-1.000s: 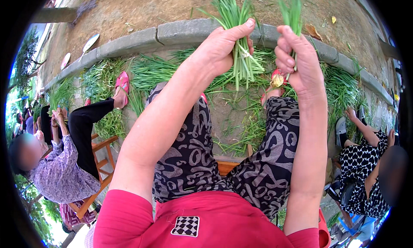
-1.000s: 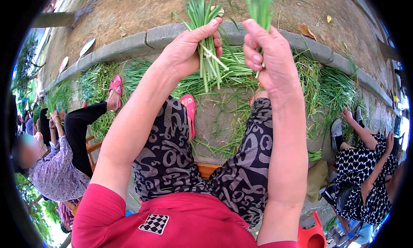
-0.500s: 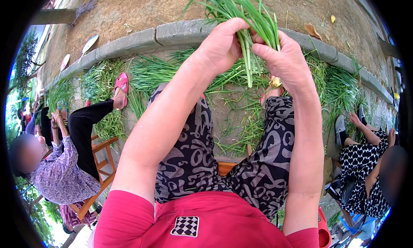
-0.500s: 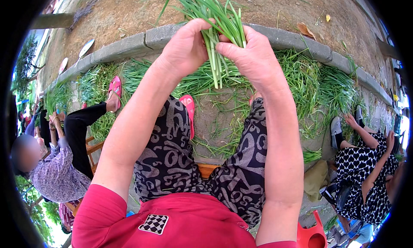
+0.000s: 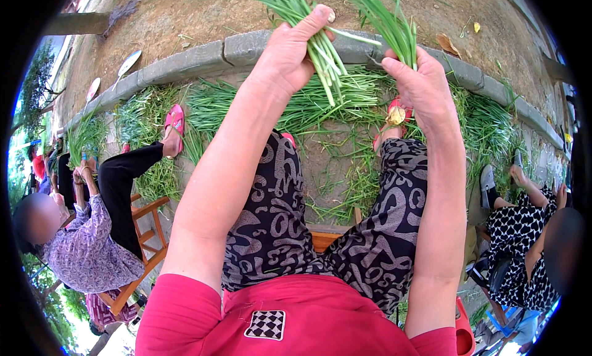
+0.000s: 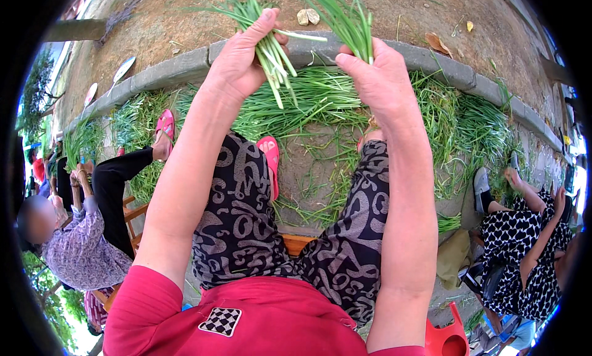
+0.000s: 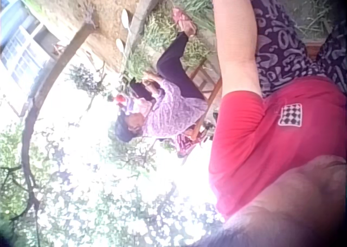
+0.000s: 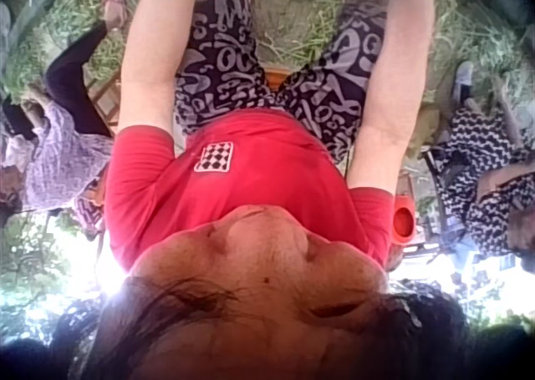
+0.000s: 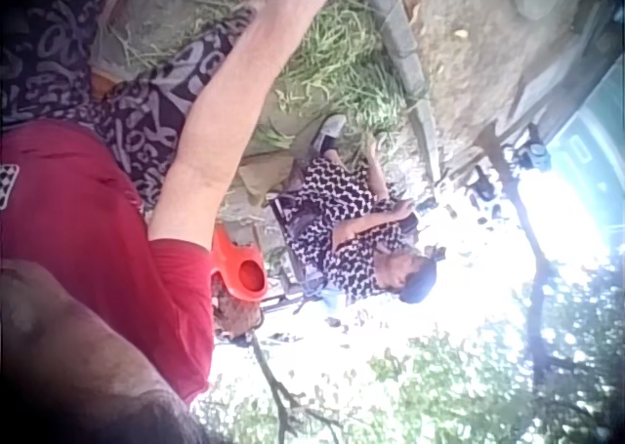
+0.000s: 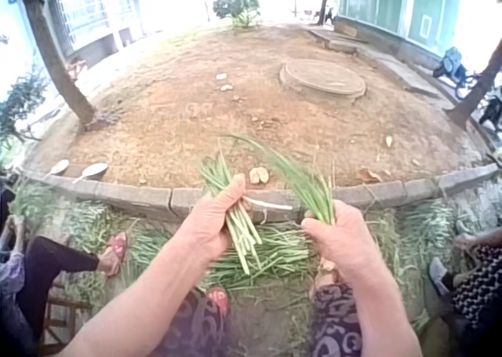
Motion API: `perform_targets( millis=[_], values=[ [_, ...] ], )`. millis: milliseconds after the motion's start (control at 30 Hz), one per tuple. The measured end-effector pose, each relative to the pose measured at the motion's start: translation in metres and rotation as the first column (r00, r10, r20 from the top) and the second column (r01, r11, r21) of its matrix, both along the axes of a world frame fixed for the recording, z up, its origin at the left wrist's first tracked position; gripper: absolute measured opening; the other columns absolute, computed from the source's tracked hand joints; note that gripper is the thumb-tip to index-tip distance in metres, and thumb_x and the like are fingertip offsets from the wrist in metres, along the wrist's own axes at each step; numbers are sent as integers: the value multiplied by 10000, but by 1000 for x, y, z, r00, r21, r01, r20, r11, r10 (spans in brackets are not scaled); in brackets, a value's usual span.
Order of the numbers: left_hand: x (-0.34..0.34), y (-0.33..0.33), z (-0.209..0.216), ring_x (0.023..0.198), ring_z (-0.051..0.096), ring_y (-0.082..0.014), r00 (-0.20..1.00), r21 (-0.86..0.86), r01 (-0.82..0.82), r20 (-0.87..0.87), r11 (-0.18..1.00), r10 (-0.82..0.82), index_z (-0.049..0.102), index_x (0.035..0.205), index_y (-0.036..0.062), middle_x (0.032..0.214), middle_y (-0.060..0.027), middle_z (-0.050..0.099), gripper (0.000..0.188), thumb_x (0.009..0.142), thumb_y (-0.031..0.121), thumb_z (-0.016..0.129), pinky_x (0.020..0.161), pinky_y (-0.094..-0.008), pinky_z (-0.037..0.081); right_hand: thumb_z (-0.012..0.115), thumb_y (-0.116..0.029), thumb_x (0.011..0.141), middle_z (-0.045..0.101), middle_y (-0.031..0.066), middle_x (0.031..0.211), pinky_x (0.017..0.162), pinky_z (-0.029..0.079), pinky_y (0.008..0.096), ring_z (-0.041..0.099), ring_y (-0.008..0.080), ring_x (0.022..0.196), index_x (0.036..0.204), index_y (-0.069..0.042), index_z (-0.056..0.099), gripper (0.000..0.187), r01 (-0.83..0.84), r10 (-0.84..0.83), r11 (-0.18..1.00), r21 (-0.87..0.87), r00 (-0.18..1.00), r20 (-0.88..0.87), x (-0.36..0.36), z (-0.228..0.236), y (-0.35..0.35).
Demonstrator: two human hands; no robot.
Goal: The person sorts through bundles of green leafy herbs by hand while sitting outdoors, separating them and gathering them into a neat pile on the ground.
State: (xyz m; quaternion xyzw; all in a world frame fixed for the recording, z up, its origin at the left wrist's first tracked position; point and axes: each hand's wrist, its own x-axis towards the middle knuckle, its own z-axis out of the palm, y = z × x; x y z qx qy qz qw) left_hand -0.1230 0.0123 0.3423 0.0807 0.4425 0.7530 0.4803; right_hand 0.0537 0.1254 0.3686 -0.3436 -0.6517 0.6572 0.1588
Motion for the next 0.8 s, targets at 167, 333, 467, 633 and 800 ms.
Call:
perform_targets(
  millis=[167,333,467,633,800],
  values=[
    [-1,-2,-1,665,561,-127,1000,-19,-3,-13,1000,3,562,973,64,773,-15,550,284,809,248,704,522,-274,485,681,-181,831,441,-73,610,366,241,191,338,12,433,917,-55,551,201,194,-193,979,-58,981,10,0,5,2],
    [18,-1,6,657,539,-74,964,-149,157,-189,976,-184,567,1030,39,788,4,559,363,781,241,737,557,-226,476,716,-185,788,479,-47,609,406,278,195,379,26,475,874,-43,575,217,114,-113,993,6,991,-65,-1,-7,2],
    [30,1,6,654,510,-62,884,-207,236,-360,950,-298,587,1054,33,780,20,556,437,745,283,768,556,-193,419,722,-180,780,502,-46,639,430,298,188,401,22,506,886,-47,584,218,101,-101,995,4,993,-56,-5,-3,-1],
    [32,4,5,649,501,-60,858,-195,299,-373,934,-353,600,1025,32,777,13,564,424,740,295,771,546,-197,405,716,-197,791,516,-55,672,435,291,181,387,10,509,927,-54,592,234,25,-20,998,60,996,-82,-8,-3,-4],
    [32,5,6,669,514,-70,867,-214,285,-359,935,-346,603,1018,13,791,-1,582,396,776,296,737,578,-218,430,707,-192,802,516,-67,678,409,258,165,372,-5,494,975,-62,590,246,-108,83,978,-178,986,-143,-8,0,-6]
  ],
)
